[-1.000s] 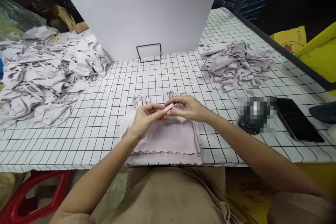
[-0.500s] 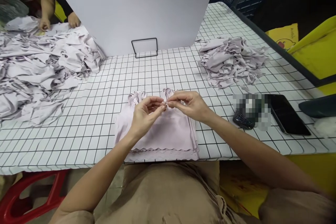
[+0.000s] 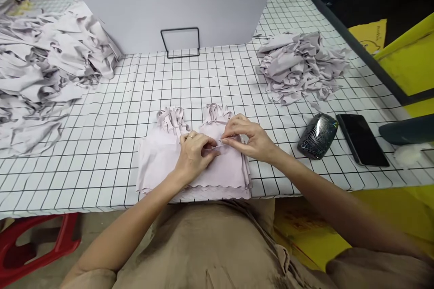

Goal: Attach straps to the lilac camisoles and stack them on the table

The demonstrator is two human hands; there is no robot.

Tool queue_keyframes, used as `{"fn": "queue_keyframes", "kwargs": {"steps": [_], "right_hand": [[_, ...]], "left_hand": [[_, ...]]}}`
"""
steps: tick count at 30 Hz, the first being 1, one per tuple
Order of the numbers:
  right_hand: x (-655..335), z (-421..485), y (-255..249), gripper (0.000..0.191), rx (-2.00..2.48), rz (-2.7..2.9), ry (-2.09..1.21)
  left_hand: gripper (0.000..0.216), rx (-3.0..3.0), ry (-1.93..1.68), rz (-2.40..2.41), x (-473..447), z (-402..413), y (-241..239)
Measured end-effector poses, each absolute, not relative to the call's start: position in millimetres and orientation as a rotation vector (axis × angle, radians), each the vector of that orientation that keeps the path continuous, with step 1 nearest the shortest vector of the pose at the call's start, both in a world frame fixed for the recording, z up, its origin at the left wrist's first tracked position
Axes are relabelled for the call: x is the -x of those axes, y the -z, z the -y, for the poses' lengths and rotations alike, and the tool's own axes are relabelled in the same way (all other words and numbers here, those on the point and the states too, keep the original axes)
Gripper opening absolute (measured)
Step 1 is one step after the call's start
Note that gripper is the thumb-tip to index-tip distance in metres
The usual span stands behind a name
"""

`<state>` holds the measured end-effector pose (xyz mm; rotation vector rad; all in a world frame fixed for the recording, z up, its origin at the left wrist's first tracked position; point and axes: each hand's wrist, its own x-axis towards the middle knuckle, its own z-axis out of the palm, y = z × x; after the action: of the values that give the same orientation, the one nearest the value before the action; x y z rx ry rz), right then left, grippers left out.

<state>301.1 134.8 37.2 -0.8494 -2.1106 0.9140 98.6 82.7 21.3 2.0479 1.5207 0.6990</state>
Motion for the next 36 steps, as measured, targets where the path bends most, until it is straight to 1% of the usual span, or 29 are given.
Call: {"fn": "queue_keyframes", "kwargs": {"steps": [6,15,26,31,36], "right_hand": [[-297.4,-128.8,-27.2,0.008,0.815,2.123,-0.908],[-289.9,-124.2,-21.4,0.011,0.751,2.168,-0.897],[-297.6,-124.5,-13.0,0.008,0.789,2.210,-0.872],[-300.3,-128.1,-16.9,0.013,0.773,2.340,-0.765],[-298.7,-134.5,-34.6,0.025,0.665,2.677,-0.583]], "left_hand": [[0.004,-2.042,-0.750,-1.541,-100.2,-79.9,-12.9],[0.018,-2.084,-0.801,-1.516,-103.6,-82.0,-10.2],[0.012,-2.052,-0.812,-1.517,-105.0,-81.4,-9.7],[0.012,-2.058,-0.820,-1.493,-103.8,-81.8,-9.7],[0.020,-2.070,-0.791,-1.474,-102.1,-80.8,-11.2]]}}
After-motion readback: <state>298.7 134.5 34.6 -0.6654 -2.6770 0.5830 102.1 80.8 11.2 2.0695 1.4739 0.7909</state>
